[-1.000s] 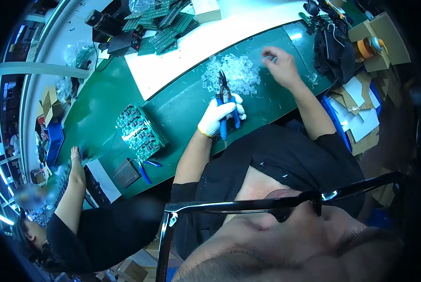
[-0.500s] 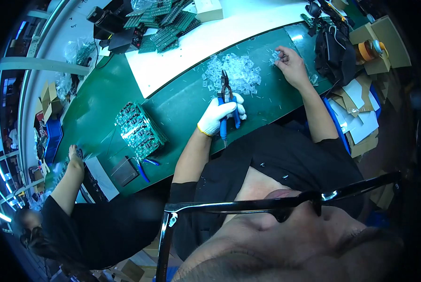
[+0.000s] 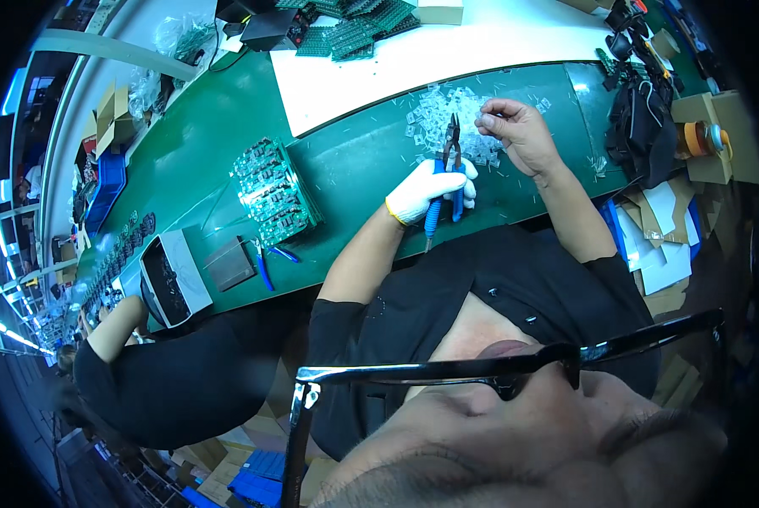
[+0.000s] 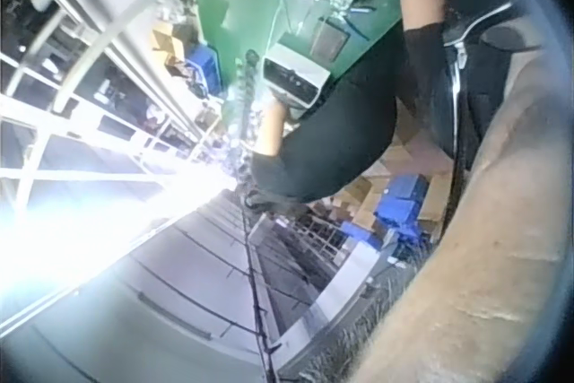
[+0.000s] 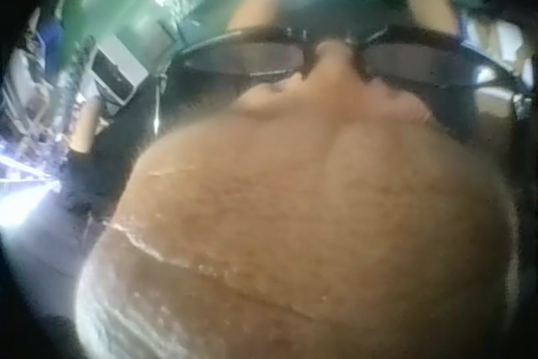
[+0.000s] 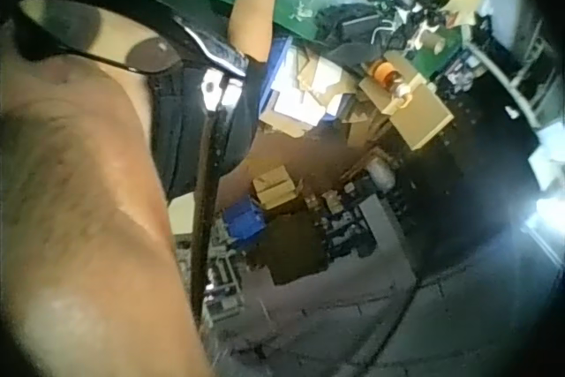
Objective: Assembling and processing electronic components on an industrial production line.
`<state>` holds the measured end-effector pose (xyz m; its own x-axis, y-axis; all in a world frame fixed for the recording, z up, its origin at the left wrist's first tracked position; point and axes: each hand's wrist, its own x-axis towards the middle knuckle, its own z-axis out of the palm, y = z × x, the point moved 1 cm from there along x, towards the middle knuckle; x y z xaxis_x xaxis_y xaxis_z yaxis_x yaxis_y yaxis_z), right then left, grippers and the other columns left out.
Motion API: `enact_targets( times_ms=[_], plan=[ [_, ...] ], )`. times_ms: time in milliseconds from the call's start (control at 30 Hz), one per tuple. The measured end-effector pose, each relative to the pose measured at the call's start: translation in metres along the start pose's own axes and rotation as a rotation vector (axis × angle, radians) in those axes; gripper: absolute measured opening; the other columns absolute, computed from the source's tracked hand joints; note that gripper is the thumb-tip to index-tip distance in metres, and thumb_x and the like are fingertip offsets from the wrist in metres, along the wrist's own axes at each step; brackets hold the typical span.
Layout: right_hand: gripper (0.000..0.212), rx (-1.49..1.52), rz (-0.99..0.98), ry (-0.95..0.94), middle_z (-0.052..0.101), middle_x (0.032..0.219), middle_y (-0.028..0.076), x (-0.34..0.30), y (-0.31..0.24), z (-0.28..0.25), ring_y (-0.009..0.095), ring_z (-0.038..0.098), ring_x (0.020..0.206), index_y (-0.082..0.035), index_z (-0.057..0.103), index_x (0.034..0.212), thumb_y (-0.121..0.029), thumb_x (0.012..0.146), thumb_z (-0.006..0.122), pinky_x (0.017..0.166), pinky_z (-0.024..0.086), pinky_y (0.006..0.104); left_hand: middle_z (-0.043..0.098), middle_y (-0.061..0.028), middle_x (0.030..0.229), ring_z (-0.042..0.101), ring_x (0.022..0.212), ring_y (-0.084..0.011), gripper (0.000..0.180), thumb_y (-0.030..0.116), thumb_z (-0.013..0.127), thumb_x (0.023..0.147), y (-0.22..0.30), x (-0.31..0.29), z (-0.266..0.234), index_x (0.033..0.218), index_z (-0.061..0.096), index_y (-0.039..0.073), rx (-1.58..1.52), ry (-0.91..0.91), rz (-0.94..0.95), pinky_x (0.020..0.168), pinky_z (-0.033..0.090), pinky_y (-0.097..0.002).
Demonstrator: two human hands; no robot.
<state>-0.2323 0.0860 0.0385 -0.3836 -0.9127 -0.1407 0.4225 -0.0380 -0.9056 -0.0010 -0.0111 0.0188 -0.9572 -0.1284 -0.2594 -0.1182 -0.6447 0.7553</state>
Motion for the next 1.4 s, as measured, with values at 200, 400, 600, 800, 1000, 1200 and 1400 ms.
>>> enact_targets(
  times_ms=[200, 400, 600, 800, 1000, 1200, 1400],
  plan=[
    [0.022, -0.018, -0.027, 0.010, 0.074, 0.108, 0.008, 0.001, -0.002, 0.009, 0.017, 0.071, 0.099, 0.002, 0.073, 0.116, 0.000, 0.096, 0.078, 0.092, 0.060, 0.0330, 0.075, -0.0129, 0.103, 0.075, 0.095, -0.0240, 0.045, 0.031, 0.077, 0.097, 0.000, 0.001, 0.000, 0.127, 0.066, -0.001, 0.020, -0.004, -0.024, 0.087, 0.061, -0.0386],
    [0.023, -0.020, -0.042, -0.014, 0.068, 0.115, 0.005, 0.002, 0.000, 0.009, 0.014, 0.066, 0.105, 0.000, 0.070, 0.120, 0.003, 0.096, 0.072, 0.096, 0.058, 0.0341, 0.074, -0.0136, 0.105, 0.076, 0.097, -0.0260, 0.046, 0.031, 0.077, 0.096, 0.003, 0.000, 0.001, 0.127, 0.066, -0.001, 0.026, -0.003, -0.044, 0.090, 0.061, -0.0396],
    [0.027, -0.002, -0.050, -0.043, 0.066, 0.119, 0.006, 0.002, -0.002, 0.016, 0.015, 0.064, 0.109, 0.000, 0.068, 0.123, 0.004, 0.096, 0.067, 0.095, 0.057, 0.0360, 0.075, -0.0128, 0.104, 0.075, 0.094, -0.0234, 0.046, 0.032, 0.078, 0.097, 0.003, 0.000, 0.000, 0.128, 0.066, -0.001, 0.027, -0.016, -0.033, 0.083, 0.061, -0.0370],
    [0.038, -0.062, -0.058, -0.019, 0.063, 0.120, 0.009, 0.002, -0.010, 0.025, 0.016, 0.065, 0.106, 0.001, 0.062, 0.130, 0.002, 0.093, 0.072, 0.092, 0.056, 0.0340, 0.074, -0.0131, 0.104, 0.075, 0.095, -0.0239, 0.048, 0.031, 0.078, 0.097, 0.005, 0.000, 0.001, 0.129, 0.065, -0.002, 0.056, -0.018, -0.029, 0.083, 0.060, -0.0371],
    [0.042, -0.068, -0.060, -0.026, 0.060, 0.119, 0.008, 0.004, -0.008, 0.027, 0.015, 0.066, 0.100, 0.002, 0.060, 0.130, 0.001, 0.090, 0.076, 0.090, 0.057, 0.0310, 0.074, -0.0112, 0.103, 0.074, 0.098, -0.0241, 0.049, 0.033, 0.078, 0.095, 0.006, -0.001, 0.004, 0.128, 0.065, -0.001, 0.104, -0.029, -0.053, 0.089, 0.059, -0.0389],
    [0.043, -0.133, -0.041, -0.011, 0.059, 0.117, 0.007, 0.005, -0.016, 0.033, 0.014, 0.066, 0.099, 0.003, 0.060, 0.129, 0.002, 0.089, 0.077, 0.087, 0.058, 0.0297, 0.073, -0.0101, 0.101, 0.074, 0.093, -0.0231, 0.047, 0.031, 0.077, 0.097, 0.006, -0.003, 0.009, 0.128, 0.065, -0.002, 0.133, -0.003, -0.060, 0.083, 0.060, -0.0370],
    [0.047, -0.151, -0.010, -0.022, 0.059, 0.117, 0.009, 0.007, -0.015, 0.021, 0.015, 0.066, 0.097, 0.004, 0.060, 0.131, 0.003, 0.087, 0.077, 0.085, 0.058, 0.0302, 0.073, -0.0102, 0.093, 0.073, 0.081, -0.0211, 0.041, 0.030, 0.077, 0.099, 0.012, -0.005, 0.016, 0.122, 0.067, -0.002, 0.186, 0.047, -0.099, 0.064, 0.058, -0.0342]
  ],
)
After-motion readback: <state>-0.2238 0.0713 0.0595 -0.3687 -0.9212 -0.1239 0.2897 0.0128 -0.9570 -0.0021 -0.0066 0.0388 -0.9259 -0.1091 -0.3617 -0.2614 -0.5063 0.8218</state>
